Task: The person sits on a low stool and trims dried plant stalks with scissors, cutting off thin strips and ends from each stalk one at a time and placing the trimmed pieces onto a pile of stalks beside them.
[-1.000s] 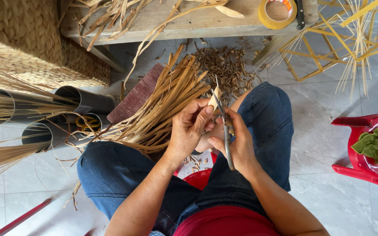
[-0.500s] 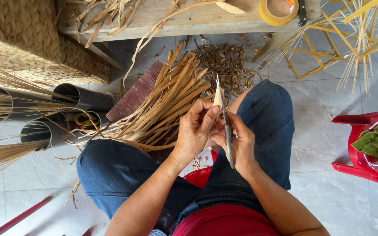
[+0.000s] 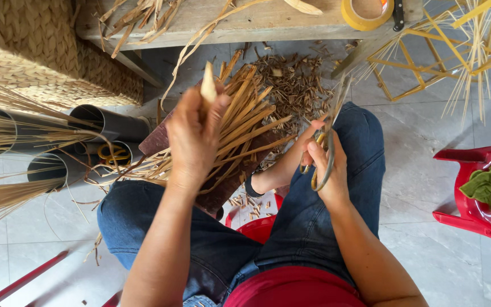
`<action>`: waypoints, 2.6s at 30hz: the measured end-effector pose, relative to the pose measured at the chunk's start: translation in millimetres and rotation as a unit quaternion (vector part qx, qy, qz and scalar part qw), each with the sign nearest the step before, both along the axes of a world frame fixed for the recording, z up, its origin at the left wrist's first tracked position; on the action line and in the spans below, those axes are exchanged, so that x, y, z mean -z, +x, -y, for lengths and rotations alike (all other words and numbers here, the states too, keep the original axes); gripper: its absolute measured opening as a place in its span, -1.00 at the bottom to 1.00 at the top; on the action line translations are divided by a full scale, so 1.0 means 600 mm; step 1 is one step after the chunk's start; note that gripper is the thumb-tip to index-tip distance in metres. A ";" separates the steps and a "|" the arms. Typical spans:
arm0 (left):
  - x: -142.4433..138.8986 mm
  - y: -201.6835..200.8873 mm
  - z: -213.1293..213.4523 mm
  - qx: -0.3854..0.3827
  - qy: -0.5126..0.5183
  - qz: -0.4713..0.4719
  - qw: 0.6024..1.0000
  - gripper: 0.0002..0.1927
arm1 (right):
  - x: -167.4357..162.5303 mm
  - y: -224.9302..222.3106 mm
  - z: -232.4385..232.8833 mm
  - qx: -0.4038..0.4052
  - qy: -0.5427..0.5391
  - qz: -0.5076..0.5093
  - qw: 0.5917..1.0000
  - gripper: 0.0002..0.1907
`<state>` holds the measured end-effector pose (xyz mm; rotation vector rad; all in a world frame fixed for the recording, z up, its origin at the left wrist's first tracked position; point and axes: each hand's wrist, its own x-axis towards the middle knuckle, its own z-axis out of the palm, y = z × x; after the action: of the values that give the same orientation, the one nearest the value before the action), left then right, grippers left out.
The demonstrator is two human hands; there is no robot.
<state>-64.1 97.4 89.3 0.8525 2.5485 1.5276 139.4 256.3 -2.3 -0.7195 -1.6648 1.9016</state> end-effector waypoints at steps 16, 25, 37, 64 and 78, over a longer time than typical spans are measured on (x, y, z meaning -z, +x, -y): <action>0.243 -0.079 -0.068 0.062 -0.444 -0.050 0.892 -0.51 | 0.049 -0.022 0.003 -0.053 -0.149 0.037 0.987 -0.41; 0.141 -0.048 -0.031 0.098 -0.285 0.064 0.951 -0.68 | 0.046 -0.027 0.002 -0.015 -0.175 -0.026 0.984 -0.41; 0.014 0.006 0.043 0.281 -0.174 0.170 0.928 -0.66 | -0.016 -0.012 -0.031 0.066 -0.129 -0.204 0.968 -0.31; 0.079 0.096 -0.034 0.211 0.123 0.297 0.923 -0.64 | -0.037 0.018 0.061 -0.083 0.193 0.060 0.976 -0.21; 0.068 0.103 -0.042 0.188 0.084 0.321 0.924 -0.69 | -0.013 0.028 0.068 -0.051 0.063 0.043 0.996 -0.41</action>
<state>-2.2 122.7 48.6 0.6539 1.7048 1.5724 156.3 215.2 5.4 -0.6850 -1.8889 1.8380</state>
